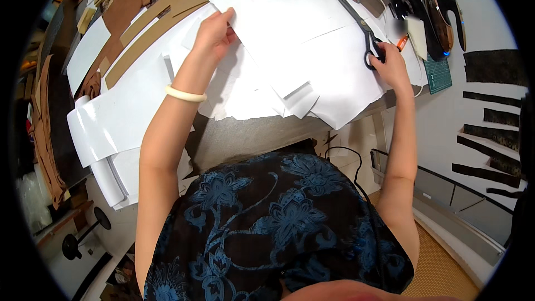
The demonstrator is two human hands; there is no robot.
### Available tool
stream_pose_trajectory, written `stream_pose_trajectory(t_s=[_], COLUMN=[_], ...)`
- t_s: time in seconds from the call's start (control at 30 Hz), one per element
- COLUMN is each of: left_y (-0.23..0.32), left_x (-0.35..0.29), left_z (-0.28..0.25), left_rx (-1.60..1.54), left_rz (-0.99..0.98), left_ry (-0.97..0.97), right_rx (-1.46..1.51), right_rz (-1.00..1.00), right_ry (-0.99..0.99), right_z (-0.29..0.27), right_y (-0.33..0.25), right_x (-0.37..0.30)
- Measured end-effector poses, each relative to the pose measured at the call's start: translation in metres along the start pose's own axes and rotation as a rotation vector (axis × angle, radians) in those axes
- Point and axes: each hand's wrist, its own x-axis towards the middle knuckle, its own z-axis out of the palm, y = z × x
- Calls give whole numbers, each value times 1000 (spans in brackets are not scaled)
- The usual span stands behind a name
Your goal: The person uses scissors to trim a brown material and a white sheet on a workbench. They then use an iron to press the brown material and the white sheet. The person continues to cut the white sheet and the brown material into specific shapes.
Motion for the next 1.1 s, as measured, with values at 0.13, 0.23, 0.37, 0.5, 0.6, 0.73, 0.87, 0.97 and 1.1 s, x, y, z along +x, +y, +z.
stream_pose_trajectory(t_s=[0.13, 0.23, 0.37, 0.5, 0.6, 0.73, 0.87, 0.97, 1.1], left_y=[-2, -19, -46, -70, -83, -95, -98, -100, -103], left_x=[-16, -49, -117, -138, -137, -130, -129, -131, -132], left_z=[-11, -32, -36, -23, -18, -18, -15, -11, -9], left_rx=[397, 872, 984, 1131, 1178, 1238, 1236, 1234, 1224], left_rz=[241, 999, 1140, 1261, 1283, 1313, 1348, 1360, 1376], left_ry=[47, 310, -293, -413, -410, -408, -431, -417, -401], right_rx=[103, 133, 388, 1033, 1190, 1215, 1329, 1258, 1251], right_rz=[95, 111, 145, 325, 467, 608, 721, 687, 730], right_ry=[-57, 5, 132, -214, -461, -630, -698, -679, -666], right_z=[-23, -40, -43, -44, -44, -49, -41, -28, -18], right_y=[-9, -20, -42, -57, -74, -83, -89, -101, -114], right_x=[-7, -30, -88, -152, -191, -223, -235, -237, -231])
